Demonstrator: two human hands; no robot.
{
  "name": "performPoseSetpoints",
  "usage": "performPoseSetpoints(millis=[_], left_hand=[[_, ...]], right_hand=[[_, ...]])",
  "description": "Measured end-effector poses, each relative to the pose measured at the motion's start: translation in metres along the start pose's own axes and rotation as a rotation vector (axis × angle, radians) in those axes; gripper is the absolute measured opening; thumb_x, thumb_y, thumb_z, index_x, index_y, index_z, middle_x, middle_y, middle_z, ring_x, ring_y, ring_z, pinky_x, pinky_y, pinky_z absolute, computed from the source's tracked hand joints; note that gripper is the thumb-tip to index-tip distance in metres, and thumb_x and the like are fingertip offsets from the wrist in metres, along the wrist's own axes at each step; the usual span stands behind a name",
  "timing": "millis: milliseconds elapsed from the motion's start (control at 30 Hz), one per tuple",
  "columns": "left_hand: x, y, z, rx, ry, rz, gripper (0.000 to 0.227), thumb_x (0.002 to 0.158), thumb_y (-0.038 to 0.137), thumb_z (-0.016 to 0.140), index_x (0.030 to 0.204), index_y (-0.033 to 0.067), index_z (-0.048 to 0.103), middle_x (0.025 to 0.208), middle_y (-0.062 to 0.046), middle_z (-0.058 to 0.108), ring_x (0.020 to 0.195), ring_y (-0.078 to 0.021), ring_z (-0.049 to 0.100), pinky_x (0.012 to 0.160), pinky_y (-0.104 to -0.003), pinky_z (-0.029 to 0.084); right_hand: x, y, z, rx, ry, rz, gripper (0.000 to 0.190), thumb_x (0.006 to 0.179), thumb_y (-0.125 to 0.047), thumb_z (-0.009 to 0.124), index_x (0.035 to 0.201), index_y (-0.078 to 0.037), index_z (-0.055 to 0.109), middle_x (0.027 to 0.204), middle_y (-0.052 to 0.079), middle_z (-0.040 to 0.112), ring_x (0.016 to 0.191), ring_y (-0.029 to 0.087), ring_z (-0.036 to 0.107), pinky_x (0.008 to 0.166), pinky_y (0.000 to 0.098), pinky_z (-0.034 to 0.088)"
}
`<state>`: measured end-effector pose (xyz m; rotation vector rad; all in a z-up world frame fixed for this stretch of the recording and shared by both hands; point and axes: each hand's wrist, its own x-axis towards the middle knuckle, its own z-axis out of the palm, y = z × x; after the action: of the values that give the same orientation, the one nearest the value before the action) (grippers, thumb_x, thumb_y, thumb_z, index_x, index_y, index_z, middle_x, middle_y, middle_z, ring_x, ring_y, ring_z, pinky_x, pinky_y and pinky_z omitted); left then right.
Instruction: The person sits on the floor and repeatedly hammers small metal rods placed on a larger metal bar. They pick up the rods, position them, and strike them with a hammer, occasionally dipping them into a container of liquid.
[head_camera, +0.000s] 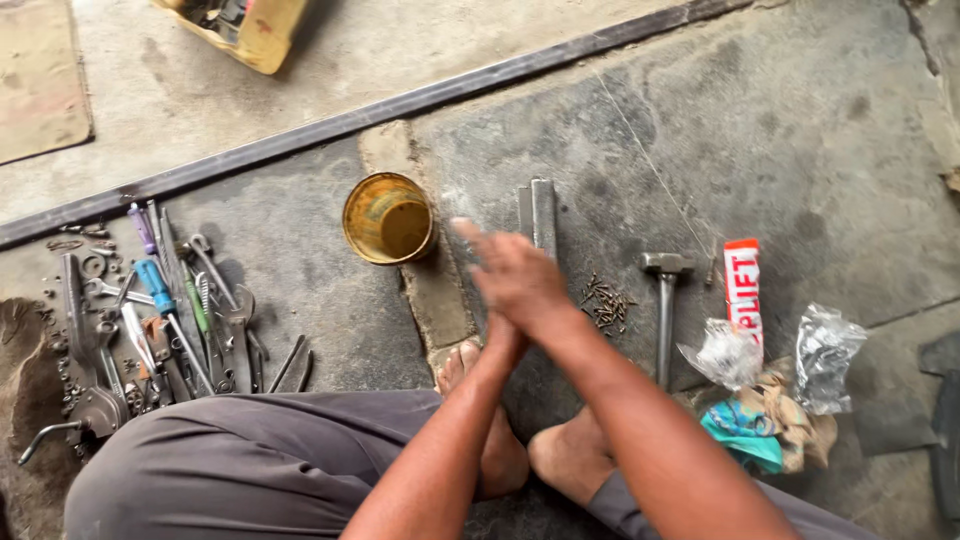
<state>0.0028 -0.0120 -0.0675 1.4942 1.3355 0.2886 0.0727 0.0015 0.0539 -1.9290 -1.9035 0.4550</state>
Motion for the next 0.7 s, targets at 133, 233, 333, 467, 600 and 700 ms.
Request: performPoseSetpoints(millis=[133,233,333,467,600,700], left_hand=[[0.005,-0.021,0.024,0.050,-0.245,-0.123,0.035,0.085,0.026,0.080,0.107,0.0035,0.066,0.097,-0.019,0.075,0.091,-0.0330,0.073,0.081,-0.042,0.057],[0.012,-0.043,0.026,0.139,-0.283,-0.139,0.036,0.085,0.027,0.080,0.108,0.0031,0.066,0.098,-0.020,0.075,0.092,-0.0343,0.073,0.082,-0.043,0.057],[0.023,-0.060,0.035,0.349,-0.364,-0.190,0.038,0.085,0.029,0.080,0.109,0.0027,0.065,0.099,-0.021,0.075,0.093,-0.0355,0.073,0.083,-0.044,0.057],[0.031,-0.070,0.049,0.623,-0.493,-0.235,0.041,0.085,0.031,0.080,0.110,0.0022,0.065,0.100,-0.022,0.074,0.095,-0.0371,0.072,0.083,-0.045,0.056],[0.027,-0.081,0.048,0.754,-0.530,-0.273,0.043,0.086,0.033,0.079,0.111,0.0017,0.064,0.101,-0.023,0.074,0.096,-0.0388,0.072,0.084,-0.046,0.056],[0.017,-0.081,0.060,0.675,-0.522,-0.264,0.045,0.086,0.034,0.079,0.112,0.0013,0.064,0.102,-0.024,0.074,0.097,-0.0400,0.071,0.085,-0.047,0.056]], right_hand=[[0.034,-0.031,0.025,-0.102,-0.108,-0.084,0.072,0.096,-0.010,0.057,0.161,-0.028,0.033,0.093,0.011,0.058,0.078,0.028,0.061,0.064,0.0429,0.056],[0.032,-0.032,0.037,-0.123,0.033,-0.168,0.074,0.091,-0.008,0.056,0.161,-0.023,0.036,0.094,0.012,0.058,0.081,0.030,0.061,0.070,0.0462,0.055],[0.030,-0.029,0.047,-0.088,0.012,-0.157,0.071,0.090,-0.007,0.054,0.159,-0.020,0.040,0.102,0.014,0.059,0.086,0.031,0.062,0.071,0.0458,0.055],[0.033,-0.032,0.051,-0.097,-0.016,-0.120,0.055,0.097,-0.010,0.052,0.151,-0.016,0.048,0.108,0.015,0.060,0.088,0.031,0.064,0.074,0.0454,0.055],[0.034,-0.040,0.057,-0.070,0.010,-0.096,0.048,0.094,-0.012,0.052,0.142,-0.017,0.054,0.104,0.014,0.061,0.088,0.031,0.066,0.075,0.0457,0.056],[0.032,-0.032,0.060,-0.046,0.064,-0.101,0.037,0.095,-0.016,0.055,0.132,-0.018,0.058,0.102,0.011,0.062,0.090,0.031,0.068,0.076,0.0468,0.057]])
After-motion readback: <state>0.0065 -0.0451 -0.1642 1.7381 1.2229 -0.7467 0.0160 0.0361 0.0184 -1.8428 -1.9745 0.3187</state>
